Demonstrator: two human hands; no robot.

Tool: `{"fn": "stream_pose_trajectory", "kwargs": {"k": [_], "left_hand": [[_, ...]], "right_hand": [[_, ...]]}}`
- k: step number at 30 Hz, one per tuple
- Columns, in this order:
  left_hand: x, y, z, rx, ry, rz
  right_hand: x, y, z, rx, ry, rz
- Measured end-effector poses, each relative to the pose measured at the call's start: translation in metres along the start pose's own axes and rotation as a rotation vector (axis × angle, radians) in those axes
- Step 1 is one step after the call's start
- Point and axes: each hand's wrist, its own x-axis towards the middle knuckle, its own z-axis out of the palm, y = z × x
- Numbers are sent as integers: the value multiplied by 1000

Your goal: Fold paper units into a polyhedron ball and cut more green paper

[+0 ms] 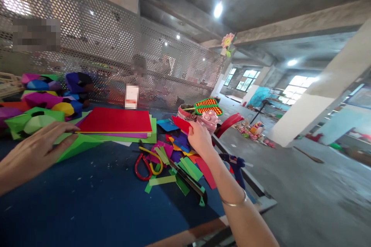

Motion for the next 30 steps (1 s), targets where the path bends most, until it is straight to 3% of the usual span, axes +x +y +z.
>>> {"fn": "stream_pose_trajectory", "kwargs": {"k": [5, 7, 10, 12, 14, 17, 19, 22, 25, 27, 30], "left_hand": [[-1, 4, -1, -20, 17, 31], [-1, 6, -2, -31, 19, 45], [-2, 9, -3, -37, 18, 59], [-3, 12, -4, -44, 9, 65], [-3, 15, -6, -58, 6, 73], [-4, 18, -6, -70, 17, 89], [-4, 17, -5, -67, 19, 103], [-5, 15, -2, -54, 20, 131], [-5, 15, -1, -55, 20, 152], [-6, 18, -3, -82, 12, 171], [-8, 27, -4, -186, 15, 187]], "right_hand": [[-28, -18, -2, 151, 58, -129], [-48, -29, 9, 214, 166, -294], [-73, -42, 25, 129, 283, -567], [-82, -46, 31, 54, 268, -657], [-85, -47, 32, 19, 159, -706], [-86, -42, 27, 24, -10, -736], [-86, -38, 21, 30, -6, -712], [-87, -34, 11, 40, 122, -656], [-88, -37, 1, 91, 335, -634], [-91, -47, -4, 151, 453, -631], [-106, -74, -6, 263, 497, -691]]}}
